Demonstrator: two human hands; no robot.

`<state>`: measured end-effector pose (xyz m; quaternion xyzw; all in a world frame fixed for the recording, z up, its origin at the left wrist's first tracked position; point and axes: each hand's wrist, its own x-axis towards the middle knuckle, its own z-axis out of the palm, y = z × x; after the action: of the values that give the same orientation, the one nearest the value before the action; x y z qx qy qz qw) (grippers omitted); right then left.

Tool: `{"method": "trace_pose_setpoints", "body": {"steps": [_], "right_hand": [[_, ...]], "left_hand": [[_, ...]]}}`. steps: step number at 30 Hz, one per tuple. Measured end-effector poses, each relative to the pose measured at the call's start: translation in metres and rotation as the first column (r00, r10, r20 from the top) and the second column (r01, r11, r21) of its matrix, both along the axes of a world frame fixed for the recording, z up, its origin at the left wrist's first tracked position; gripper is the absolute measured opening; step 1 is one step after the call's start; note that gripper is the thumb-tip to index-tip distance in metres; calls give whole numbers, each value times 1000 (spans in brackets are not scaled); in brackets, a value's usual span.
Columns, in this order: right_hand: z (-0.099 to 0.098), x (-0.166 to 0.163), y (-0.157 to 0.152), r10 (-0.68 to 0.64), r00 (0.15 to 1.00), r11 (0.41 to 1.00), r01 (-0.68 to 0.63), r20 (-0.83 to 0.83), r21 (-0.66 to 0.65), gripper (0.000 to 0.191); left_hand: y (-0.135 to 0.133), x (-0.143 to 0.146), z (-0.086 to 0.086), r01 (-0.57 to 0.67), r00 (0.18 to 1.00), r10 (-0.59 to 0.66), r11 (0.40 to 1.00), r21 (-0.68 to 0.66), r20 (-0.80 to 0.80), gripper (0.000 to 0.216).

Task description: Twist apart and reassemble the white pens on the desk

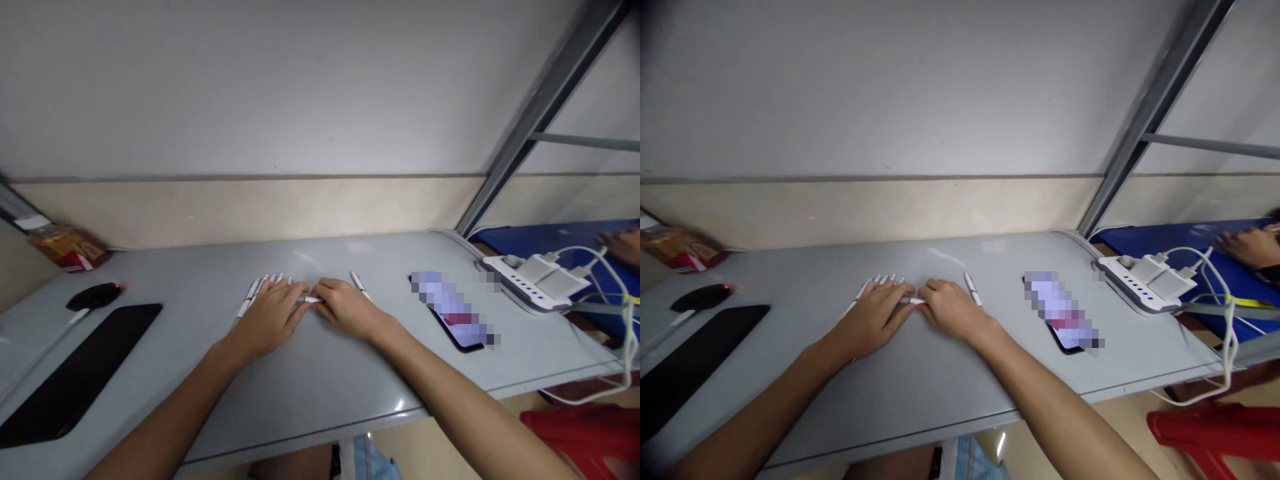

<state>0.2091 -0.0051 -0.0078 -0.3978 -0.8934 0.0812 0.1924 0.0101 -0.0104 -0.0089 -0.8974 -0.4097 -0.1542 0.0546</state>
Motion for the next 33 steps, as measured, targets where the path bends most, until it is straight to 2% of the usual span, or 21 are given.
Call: {"method": "trace_pose_setpoints", "body": {"steps": [4,8,14,18,23,26,30,33], "right_hand": [[-5,3,2,-6,996,996,-3,-93,-94,14],[-7,2,1,-29,992,992,13,-126,-128,21],[-8,-2,2,28,996,999,-32,-85,-41,29],[-7,0,4,10,995,999,-6,-98,36,19],[-7,2,3,-6,987,999,-3,-161,-54,22],[-7,1,1,3,982,999,-11,-190,-37,18],[-5,-1,1,20,989,999,-24,-145,-30,22],[-4,0,2,15,991,1000,-18,-132,-20,24]], "left_hand": [[0,2,2,45,996,-41,998,51,-74,23],[1,2,1,37,988,-25,996,79,-151,23],[2,2,-2,-3,992,12,998,70,-128,24],[3,3,-6,-13,995,22,996,93,-93,22],[1,4,-7,-12,996,21,995,100,-92,23],[-1,4,-3,-3,998,9,995,101,-59,25],[-1,2,-1,6,1000,-6,999,54,-4,24],[1,0,-3,8,1000,-7,999,41,-29,23]]}}
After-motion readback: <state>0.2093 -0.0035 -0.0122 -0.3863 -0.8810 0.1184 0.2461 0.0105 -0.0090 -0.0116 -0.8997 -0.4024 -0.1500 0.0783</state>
